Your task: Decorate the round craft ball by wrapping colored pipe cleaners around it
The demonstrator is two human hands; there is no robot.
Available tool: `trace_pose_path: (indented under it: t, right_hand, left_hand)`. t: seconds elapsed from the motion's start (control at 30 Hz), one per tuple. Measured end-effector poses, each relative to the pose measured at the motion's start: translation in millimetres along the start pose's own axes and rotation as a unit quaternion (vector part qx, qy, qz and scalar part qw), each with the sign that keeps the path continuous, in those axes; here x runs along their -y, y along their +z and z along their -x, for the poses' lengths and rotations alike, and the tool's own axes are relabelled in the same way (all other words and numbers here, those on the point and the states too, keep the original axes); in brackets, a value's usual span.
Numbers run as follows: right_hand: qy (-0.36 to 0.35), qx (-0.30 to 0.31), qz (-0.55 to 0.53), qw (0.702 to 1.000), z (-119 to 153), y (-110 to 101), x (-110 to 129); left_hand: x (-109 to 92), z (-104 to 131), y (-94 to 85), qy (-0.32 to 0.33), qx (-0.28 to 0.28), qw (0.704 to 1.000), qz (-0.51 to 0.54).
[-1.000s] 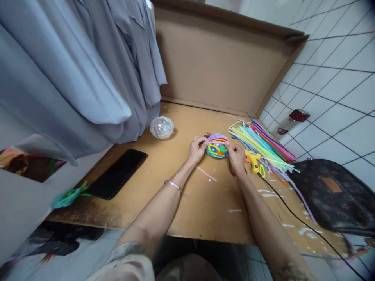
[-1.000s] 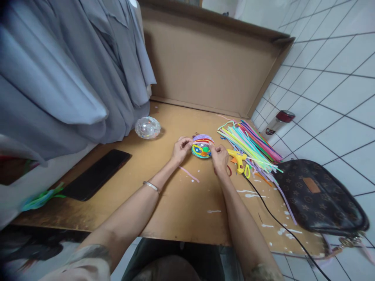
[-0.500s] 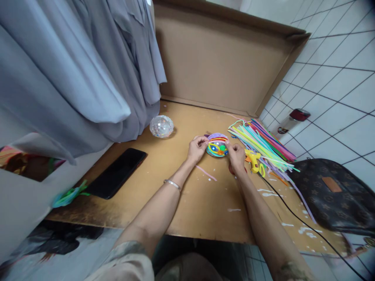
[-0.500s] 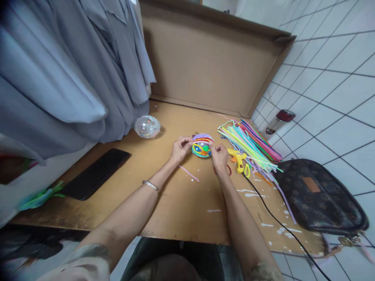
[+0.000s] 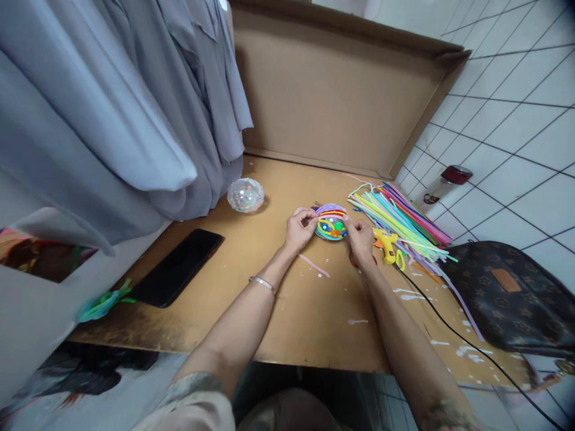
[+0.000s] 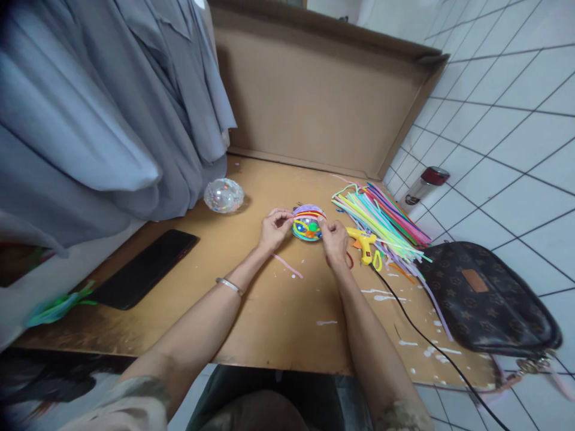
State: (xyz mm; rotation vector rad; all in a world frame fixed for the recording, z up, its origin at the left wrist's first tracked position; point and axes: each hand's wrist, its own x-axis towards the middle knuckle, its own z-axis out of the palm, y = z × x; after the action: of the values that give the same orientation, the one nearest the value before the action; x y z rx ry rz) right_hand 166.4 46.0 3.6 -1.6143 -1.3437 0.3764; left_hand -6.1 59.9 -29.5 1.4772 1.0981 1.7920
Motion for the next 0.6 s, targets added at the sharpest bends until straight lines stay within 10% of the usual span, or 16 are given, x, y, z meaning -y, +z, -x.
trace_pose_path:
  t: [0.6]
  right_hand:
    - [0.100,0.100,-0.290,0.946,-11.5,11.1,-7.0]
  left_hand:
    - [27.2,-8.9,-11.8,-0.163,-0.044,0.984,0.049]
